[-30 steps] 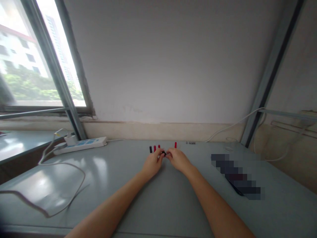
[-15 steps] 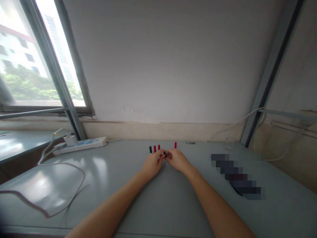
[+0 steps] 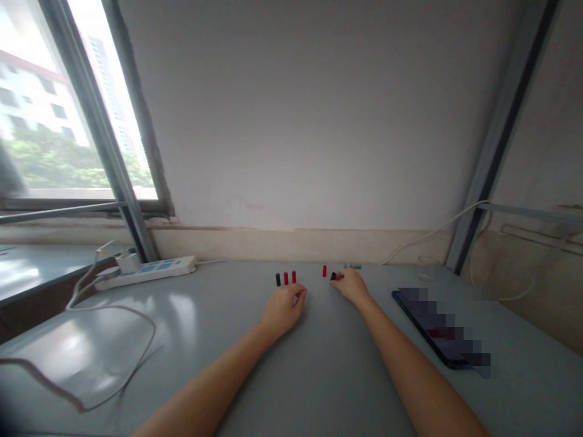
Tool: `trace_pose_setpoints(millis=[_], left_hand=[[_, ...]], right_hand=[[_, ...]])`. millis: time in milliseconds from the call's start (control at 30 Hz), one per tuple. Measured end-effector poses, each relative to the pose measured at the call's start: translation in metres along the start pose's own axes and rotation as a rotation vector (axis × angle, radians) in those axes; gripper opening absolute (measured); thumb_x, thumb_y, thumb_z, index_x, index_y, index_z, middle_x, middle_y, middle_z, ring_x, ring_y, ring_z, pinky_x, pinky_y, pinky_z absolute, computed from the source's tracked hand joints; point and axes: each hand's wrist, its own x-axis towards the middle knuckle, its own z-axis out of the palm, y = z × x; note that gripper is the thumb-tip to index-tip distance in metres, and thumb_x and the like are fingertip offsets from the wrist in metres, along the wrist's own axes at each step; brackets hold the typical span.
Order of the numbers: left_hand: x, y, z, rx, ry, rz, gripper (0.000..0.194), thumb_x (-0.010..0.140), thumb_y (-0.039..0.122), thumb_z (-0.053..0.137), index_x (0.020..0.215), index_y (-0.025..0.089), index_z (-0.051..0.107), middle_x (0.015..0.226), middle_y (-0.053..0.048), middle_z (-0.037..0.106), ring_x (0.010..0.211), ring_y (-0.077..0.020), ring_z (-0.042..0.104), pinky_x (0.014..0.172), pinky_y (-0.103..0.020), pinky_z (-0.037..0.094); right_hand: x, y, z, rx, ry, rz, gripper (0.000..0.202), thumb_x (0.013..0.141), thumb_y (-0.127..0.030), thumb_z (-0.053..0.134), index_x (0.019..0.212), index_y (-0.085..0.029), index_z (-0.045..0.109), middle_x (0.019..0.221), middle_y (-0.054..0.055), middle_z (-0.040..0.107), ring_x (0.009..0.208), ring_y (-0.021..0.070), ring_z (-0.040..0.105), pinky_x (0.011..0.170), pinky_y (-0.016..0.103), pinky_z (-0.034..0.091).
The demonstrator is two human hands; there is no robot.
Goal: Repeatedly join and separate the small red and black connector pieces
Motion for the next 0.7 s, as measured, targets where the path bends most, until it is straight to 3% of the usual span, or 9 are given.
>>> trace_pose_setpoints(millis=[700], left_hand=[[-0.002,0.003,0.0,0.027,-0.037,0.006,0.032,0.084,0.029,0.03,0.088,0.02,0.06,0.087,-0.007,0.065,0.084,-0.0188,0.059,0.073,-0.028,0.041]], right_hand=[[0.014,-0.012,0.025,-0.063,0.019,0.036,0.009,0.066,-0.02,0.055,0.062,-0.014,0.061,0.068,0.006,0.064,0.064,0.0143,0.056,0.053,0.021,0.033]])
